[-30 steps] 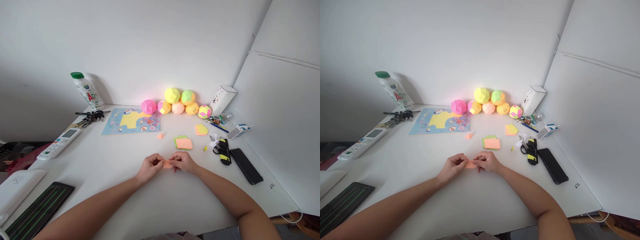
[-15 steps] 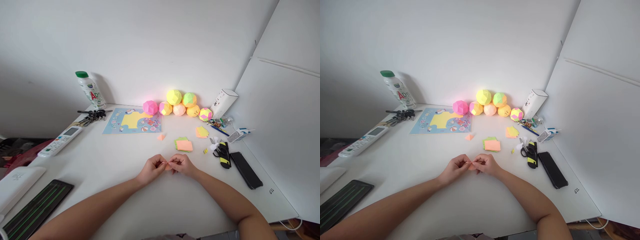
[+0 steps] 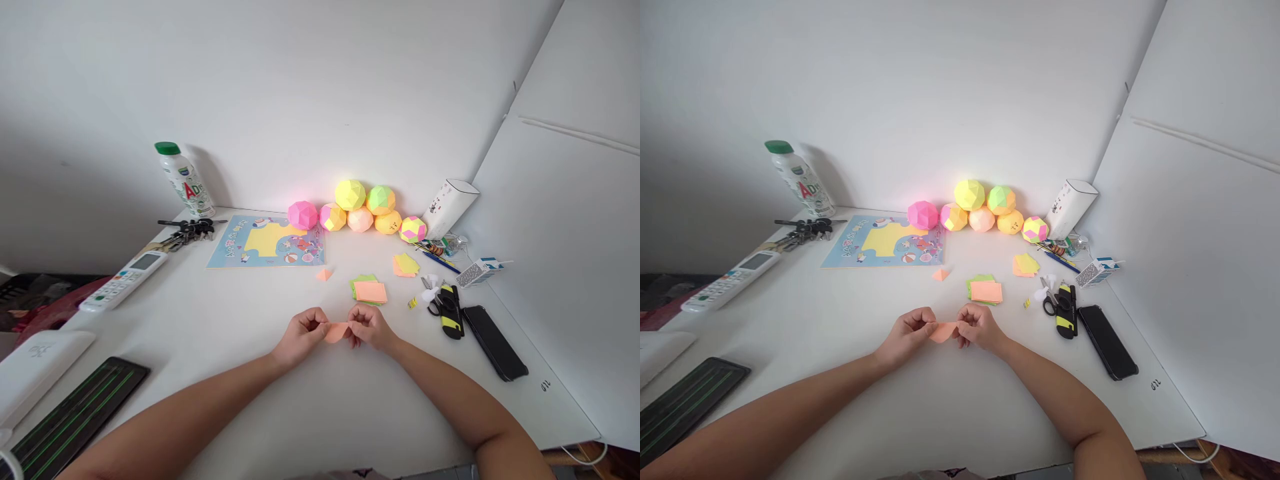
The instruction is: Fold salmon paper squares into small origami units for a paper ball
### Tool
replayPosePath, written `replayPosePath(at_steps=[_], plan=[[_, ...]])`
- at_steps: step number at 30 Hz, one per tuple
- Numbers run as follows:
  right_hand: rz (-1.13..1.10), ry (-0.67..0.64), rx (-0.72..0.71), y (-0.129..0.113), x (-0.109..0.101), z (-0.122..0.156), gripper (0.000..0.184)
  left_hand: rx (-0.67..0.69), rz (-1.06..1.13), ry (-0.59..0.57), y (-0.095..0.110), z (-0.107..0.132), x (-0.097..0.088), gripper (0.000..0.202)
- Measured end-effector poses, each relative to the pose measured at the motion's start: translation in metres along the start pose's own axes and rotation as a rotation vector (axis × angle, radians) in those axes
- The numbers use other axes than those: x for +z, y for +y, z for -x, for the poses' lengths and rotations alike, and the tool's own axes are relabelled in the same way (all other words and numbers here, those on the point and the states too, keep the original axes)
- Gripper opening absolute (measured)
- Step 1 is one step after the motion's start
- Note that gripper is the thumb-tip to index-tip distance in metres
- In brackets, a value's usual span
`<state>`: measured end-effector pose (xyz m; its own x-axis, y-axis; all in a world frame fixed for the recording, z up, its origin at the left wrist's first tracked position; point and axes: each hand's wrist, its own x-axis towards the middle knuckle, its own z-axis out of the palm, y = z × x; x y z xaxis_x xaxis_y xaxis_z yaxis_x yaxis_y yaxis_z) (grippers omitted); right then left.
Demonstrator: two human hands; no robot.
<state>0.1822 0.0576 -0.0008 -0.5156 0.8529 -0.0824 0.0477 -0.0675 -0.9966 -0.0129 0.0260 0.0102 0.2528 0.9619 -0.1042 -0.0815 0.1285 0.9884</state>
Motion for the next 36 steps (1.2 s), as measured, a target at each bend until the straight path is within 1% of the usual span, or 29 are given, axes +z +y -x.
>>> replayPosePath(at_steps=[3, 5, 8, 10, 12, 15, 17, 20, 24, 29, 31, 36], plan=[[-0.116, 0.015, -0.020, 0.001, -0.004, -0.002, 0.016, -0.029, 0.078, 0.065, 0.000, -0.001, -0.002, 0.026], [-0.150, 0.028, -0.028, 0.000, -0.004, -0.003, 0.019, -0.051, 0.106, 0.088, 0.000, -0.002, -0.003, 0.028], [-0.129, -0.004, -0.019, -0.003, -0.002, -0.003, 0.020, -0.054, 0.136, 0.063, 0.000, -0.003, -0.004, 0.028], [-0.076, -0.036, -0.021, -0.003, -0.001, -0.002, 0.022, -0.058, 0.132, 0.035, -0.001, -0.002, -0.003, 0.027], [-0.017, -0.037, -0.032, -0.004, -0.001, -0.002, 0.023, -0.078, 0.110, 0.017, -0.001, -0.002, -0.003, 0.027], [0.010, -0.010, -0.056, -0.003, -0.001, -0.003, 0.026, -0.120, 0.052, 0.020, -0.001, -0.001, -0.003, 0.033], [0.006, -0.006, -0.069, -0.003, 0.000, -0.003, 0.027, -0.119, -0.001, 0.016, -0.002, -0.001, -0.004, 0.040], [0.018, 0.002, -0.072, -0.001, 0.000, -0.003, 0.026, -0.109, -0.040, -0.020, -0.002, -0.001, -0.004, 0.048], [-0.001, 0.023, -0.068, 0.004, -0.001, -0.005, 0.024, -0.146, -0.067, -0.108, -0.003, -0.002, -0.002, 0.045], [-0.005, 0.026, -0.082, 0.008, -0.003, -0.007, 0.020, -0.162, -0.036, -0.133, -0.003, -0.001, 0.001, 0.041], [0.003, 0.035, -0.092, 0.009, -0.003, -0.008, 0.019, -0.143, -0.031, -0.154, -0.003, -0.001, 0.001, 0.040], [0.002, 0.043, -0.162, 0.009, -0.002, -0.009, 0.016, -0.034, -0.067, -0.252, -0.005, -0.001, 0.001, 0.039]])
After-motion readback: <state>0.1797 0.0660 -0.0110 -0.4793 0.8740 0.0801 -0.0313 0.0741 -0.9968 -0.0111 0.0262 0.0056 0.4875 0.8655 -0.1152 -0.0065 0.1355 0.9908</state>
